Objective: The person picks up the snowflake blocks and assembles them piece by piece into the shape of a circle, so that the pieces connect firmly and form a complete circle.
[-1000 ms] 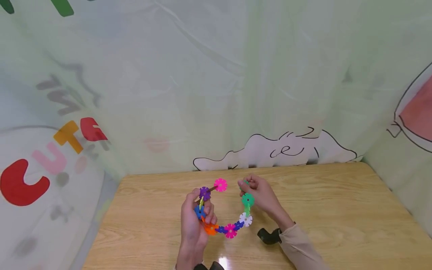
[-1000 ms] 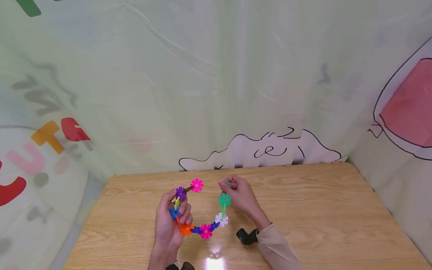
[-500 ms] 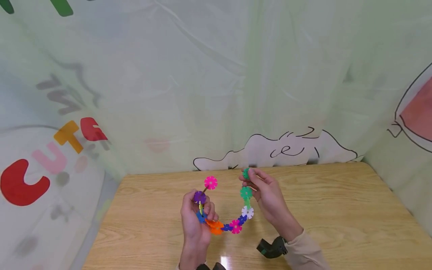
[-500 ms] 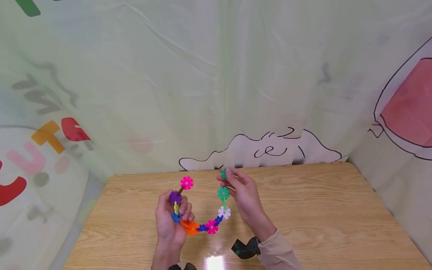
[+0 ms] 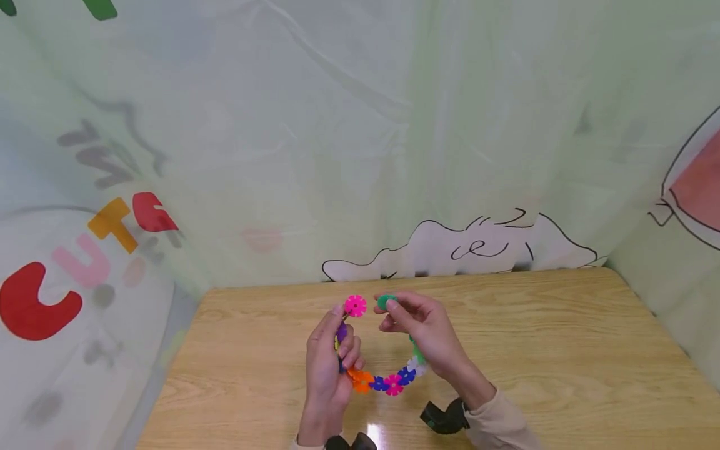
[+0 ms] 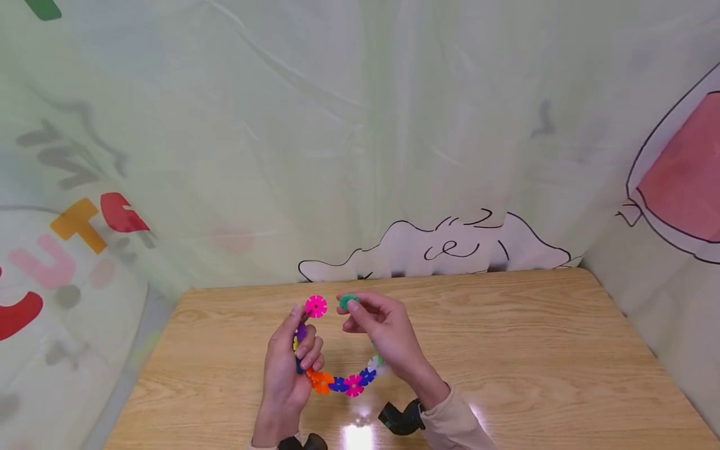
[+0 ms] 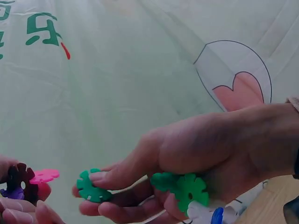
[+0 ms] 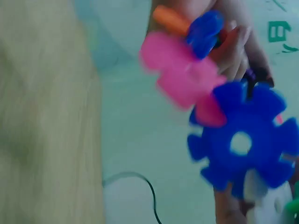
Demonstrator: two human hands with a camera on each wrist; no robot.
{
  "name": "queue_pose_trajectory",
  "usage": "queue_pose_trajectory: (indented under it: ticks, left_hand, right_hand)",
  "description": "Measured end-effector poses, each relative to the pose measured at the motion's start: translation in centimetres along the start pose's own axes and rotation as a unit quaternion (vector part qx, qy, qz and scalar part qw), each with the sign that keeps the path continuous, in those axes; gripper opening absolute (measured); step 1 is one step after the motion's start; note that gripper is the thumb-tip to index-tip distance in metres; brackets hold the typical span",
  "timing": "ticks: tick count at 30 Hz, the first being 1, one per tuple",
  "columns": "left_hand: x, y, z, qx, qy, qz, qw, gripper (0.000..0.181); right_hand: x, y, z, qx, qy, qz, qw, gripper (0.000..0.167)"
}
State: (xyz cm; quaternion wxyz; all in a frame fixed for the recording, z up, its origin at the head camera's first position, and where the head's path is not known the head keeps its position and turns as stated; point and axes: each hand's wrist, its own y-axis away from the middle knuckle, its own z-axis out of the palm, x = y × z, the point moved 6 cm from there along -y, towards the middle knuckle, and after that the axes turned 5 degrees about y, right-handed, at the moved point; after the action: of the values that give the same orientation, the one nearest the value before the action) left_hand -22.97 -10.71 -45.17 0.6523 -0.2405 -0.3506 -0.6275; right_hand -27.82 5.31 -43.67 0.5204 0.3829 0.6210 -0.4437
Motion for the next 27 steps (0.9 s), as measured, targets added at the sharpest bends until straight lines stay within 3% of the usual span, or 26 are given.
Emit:
queue_pose_trajectory:
  ticks: [3,6,11,18,22,27]
  left_hand:
    - [-0.2,-0.1,0.2,0.002,-0.006,-0.003,1.0000,0.032]
    - [-0.3,0.0,0.3,0.006,-0.011,-0.005,0.9999,0.031]
    - [-0.6,0.1,0.4,0.017,-0.012,-0.013,0.9997,0.028]
    - [-0.7,0.3,0.4,0.025,-0.023,-0.019,0.9993,0.026]
    - [-0.6,0.4,0.5,0.024,-0.040,-0.019,0.9987,0.021]
    - [-0.8,0.5,0.5,0.024,-0.046,-0.021,0.9985,0.020]
  right_hand:
    - [-1.2,0.5,-0.1,0.012,0.110,-0.065,0.9917,0.023]
    - [-2.0,0.9,-0.1,0.034,0.170,-0.097,0.9800,0.017]
    - [-2.6,1.1,-0.3,0.043,0.169,-0.107,0.9788,0.007]
    - [-2.8,1.0,-0.6,0.039,0.173,-0.124,0.9764,0.008]
    - [-3.5,1.3,-0.7,0.052,0.203,-0.148,0.9664,0.017]
    - [-4.2,1.7,-0.7,0.070,0.250,-0.201,0.9444,0.019]
